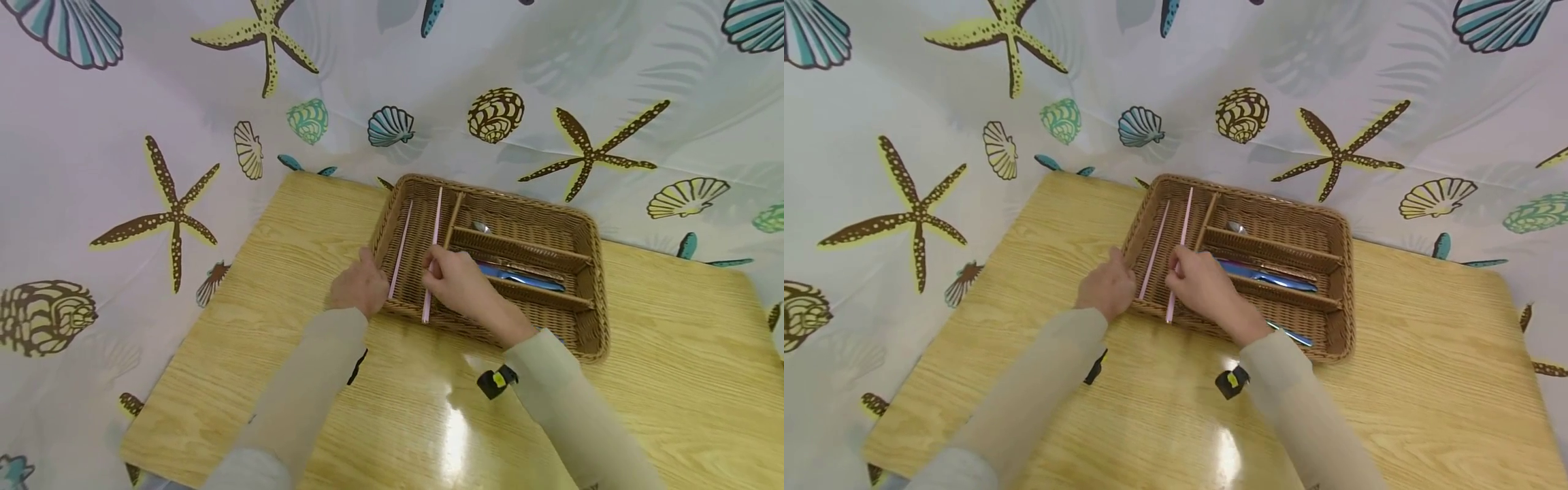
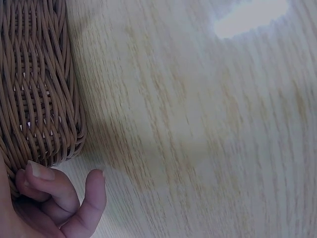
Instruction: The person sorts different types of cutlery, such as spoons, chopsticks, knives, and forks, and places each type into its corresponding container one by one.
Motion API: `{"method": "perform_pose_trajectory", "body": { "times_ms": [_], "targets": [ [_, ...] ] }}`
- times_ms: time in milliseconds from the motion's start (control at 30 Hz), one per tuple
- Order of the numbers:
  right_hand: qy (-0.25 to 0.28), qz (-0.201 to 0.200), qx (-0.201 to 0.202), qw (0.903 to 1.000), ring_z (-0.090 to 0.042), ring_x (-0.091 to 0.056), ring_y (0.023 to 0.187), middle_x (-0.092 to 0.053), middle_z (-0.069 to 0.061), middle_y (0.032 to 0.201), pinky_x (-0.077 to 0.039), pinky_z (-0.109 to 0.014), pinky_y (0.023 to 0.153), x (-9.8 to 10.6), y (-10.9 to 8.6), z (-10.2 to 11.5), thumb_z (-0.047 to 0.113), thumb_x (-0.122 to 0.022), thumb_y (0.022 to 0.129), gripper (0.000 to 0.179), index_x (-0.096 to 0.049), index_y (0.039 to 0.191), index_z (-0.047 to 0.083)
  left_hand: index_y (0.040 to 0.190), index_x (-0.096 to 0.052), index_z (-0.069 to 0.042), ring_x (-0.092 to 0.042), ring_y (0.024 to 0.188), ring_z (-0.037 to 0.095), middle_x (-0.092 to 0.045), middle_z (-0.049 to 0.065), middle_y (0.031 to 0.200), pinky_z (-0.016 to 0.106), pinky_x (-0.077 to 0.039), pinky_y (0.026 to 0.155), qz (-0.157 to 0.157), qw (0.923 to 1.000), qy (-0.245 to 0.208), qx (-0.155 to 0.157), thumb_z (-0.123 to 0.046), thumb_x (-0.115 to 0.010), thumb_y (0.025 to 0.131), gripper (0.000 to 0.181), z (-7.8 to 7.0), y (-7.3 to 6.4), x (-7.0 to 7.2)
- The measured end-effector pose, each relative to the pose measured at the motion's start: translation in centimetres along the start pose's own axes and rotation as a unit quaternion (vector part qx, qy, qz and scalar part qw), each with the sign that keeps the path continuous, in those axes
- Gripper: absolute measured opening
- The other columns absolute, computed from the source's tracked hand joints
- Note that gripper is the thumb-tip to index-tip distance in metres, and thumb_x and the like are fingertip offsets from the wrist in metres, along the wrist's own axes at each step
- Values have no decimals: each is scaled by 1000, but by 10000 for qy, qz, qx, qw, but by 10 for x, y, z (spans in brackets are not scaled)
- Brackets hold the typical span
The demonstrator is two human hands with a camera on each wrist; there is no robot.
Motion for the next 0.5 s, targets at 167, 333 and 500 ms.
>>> {"method": "perform_pose_trajectory", "body": {
  "times_ms": [167, 333, 500],
  "targets": [
    [-153, 295, -346, 9988, -15, -52, 52, -64, -7, 78, -43, -29, 53, -7, 36, -5, 14, -52, 99, 16, -61, 106, 5, 122, -38, -7, -46, 42, 17, -57, 5, 60, 32, -32, 38, 61, 9999, 7, 84, -30, -32, 105, 29, 1, 1, -2],
    [-1081, 368, -517, 9921, -14, -49, 48, -61, -7, 71, -38, -27, 46, -20, 56, -12, 15, -51, 99, 14, -62, 100, 6, 127, -37, -6, -43, 41, 16, -57, 5, 59, 32, -31, 38, 86, 9999, -1, 123, -31, -33, 105, 33, 1, 1, -1],
    [-2447, 464, -705, 9659, -16, -46, 49, -53, -3, 61, -35, -33, 46, -34, 67, -14, 25, -54, 100, 27, -56, 76, 13, 132, -37, -6, -45, 42, 16, -57, 5, 60, 33, -33, 39, 3, 10000, -15, 95, -30, -33, 105, 36, 1, 1, 0]
  ]
}}
Point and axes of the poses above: each hand's wrist, its own y-axis towards the middle knuckle, its own x-axis out of the back of the hand, z = x × y, the point moved 4 cm from there along y, towards the middle knuckle
